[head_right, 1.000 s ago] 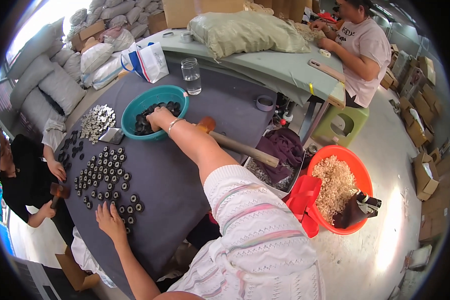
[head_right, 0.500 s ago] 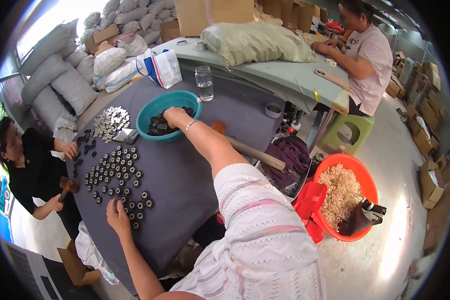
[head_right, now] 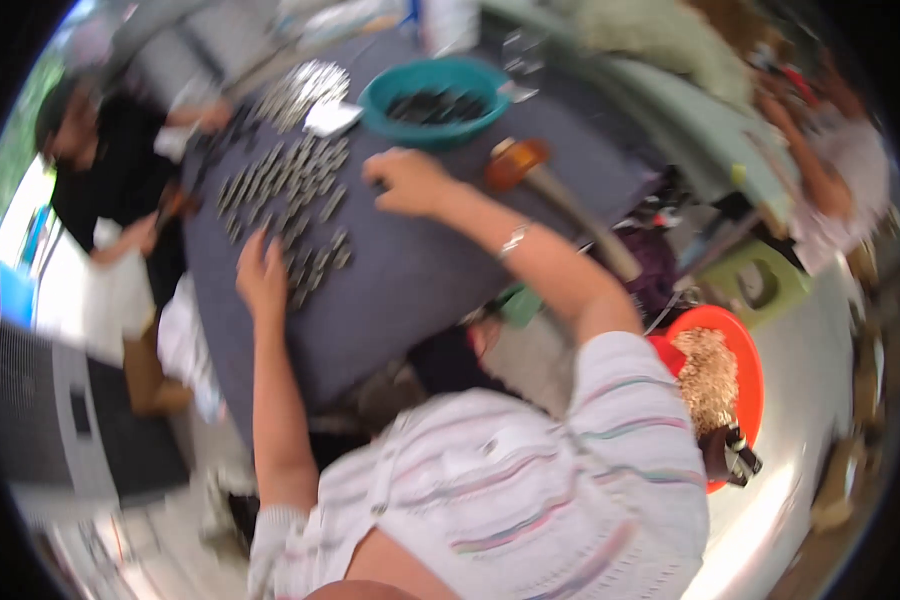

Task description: The person assembles circular rubber components and metal rings by hammering them together on a workbench with a mallet.

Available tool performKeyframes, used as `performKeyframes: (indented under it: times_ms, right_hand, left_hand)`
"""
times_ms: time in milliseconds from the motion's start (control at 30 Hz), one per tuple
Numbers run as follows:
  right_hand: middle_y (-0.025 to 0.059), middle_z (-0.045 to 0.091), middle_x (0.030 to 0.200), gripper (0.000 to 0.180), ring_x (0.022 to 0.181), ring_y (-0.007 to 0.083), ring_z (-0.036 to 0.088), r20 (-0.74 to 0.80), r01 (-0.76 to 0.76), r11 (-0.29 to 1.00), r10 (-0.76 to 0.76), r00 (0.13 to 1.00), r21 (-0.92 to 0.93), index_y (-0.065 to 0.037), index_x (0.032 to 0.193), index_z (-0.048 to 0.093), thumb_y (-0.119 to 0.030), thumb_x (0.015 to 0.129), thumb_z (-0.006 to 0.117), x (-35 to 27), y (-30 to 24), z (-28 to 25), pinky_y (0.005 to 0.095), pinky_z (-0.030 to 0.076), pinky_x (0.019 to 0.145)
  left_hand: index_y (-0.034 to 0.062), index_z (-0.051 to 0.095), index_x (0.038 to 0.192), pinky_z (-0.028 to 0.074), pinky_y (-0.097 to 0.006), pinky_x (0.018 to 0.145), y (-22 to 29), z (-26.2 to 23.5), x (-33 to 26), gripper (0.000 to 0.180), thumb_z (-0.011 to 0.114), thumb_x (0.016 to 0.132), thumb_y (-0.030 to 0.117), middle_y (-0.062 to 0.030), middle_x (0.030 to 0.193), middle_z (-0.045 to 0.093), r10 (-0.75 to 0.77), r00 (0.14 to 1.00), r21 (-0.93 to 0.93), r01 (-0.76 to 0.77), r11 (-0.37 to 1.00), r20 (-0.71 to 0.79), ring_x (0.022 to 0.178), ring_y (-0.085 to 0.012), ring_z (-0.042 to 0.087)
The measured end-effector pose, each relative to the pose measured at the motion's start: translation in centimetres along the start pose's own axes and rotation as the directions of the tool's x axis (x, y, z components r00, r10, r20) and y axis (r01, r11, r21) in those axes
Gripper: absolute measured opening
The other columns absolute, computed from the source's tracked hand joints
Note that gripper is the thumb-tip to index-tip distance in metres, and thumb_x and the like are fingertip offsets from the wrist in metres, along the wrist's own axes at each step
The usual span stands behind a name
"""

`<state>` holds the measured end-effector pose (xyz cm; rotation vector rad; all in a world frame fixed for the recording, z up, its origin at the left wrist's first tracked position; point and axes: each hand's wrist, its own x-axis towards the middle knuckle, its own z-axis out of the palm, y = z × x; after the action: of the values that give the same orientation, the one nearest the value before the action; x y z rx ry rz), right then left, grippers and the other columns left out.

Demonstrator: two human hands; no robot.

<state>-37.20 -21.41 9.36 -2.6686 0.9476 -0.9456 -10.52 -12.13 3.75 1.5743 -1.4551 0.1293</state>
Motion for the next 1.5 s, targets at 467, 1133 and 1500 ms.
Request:
performKeyframes:
  times_ms: [467, 1133, 1500]
  right_hand:
    - [0.0080, 0.058, 0.088, 0.034, 0.099, 0.0270, 0.050, 0.029, 0.043, 0.935, -0.035, 0.999, -0.352, -0.009, 0.088, 0.063, -0.035, 0.067, 0.069, -5.4, -1.0, 5.9, 0.0556, 0.025, 0.101]
    - [0.0092, 0.053, 0.115, 0.030, 0.122, 0.0288, 0.040, 0.063, 0.199, 0.931, -0.189, 0.980, -0.307, -0.010, 0.099, 0.063, -0.018, 0.071, 0.067, -7.9, 0.9, 3.2, 0.0543, 0.023, 0.104]
    - [0.0083, 0.055, 0.105, 0.042, 0.115, 0.0266, 0.043, 0.265, 0.350, 0.855, -0.262, 0.928, -0.382, -0.001, 0.109, 0.059, -0.020, 0.073, 0.061, -10.0, -3.0, 1.4, 0.0548, 0.025, 0.103]
  left_hand:
    - [0.0107, 0.055, 0.119, 0.021, -0.068, 0.096, 3.7, 0.7, -5.3, 0.044, 0.062, 0.080, 0.029, -0.0075, 0.124, 0.053, 0.356, 0.866, 0.267, -0.457, 0.848, 0.351, 0.123, -0.0349, 0.039]
    - [0.0048, 0.060, 0.106, 0.043, -0.038, 0.078, 8.2, 5.6, -2.3, 0.035, 0.059, 0.071, 0.007, -0.0086, 0.108, 0.059, 0.540, 0.765, 0.052, -0.592, 0.804, 0.352, 0.098, -0.0255, 0.053]
    - [0.0059, 0.063, 0.083, 0.046, -0.035, 0.074, 8.1, 7.0, -3.7, 0.011, 0.058, 0.075, 0.011, -0.0075, 0.083, 0.061, 0.508, 0.687, 0.087, -0.634, 0.768, 0.520, 0.086, -0.0252, 0.056]
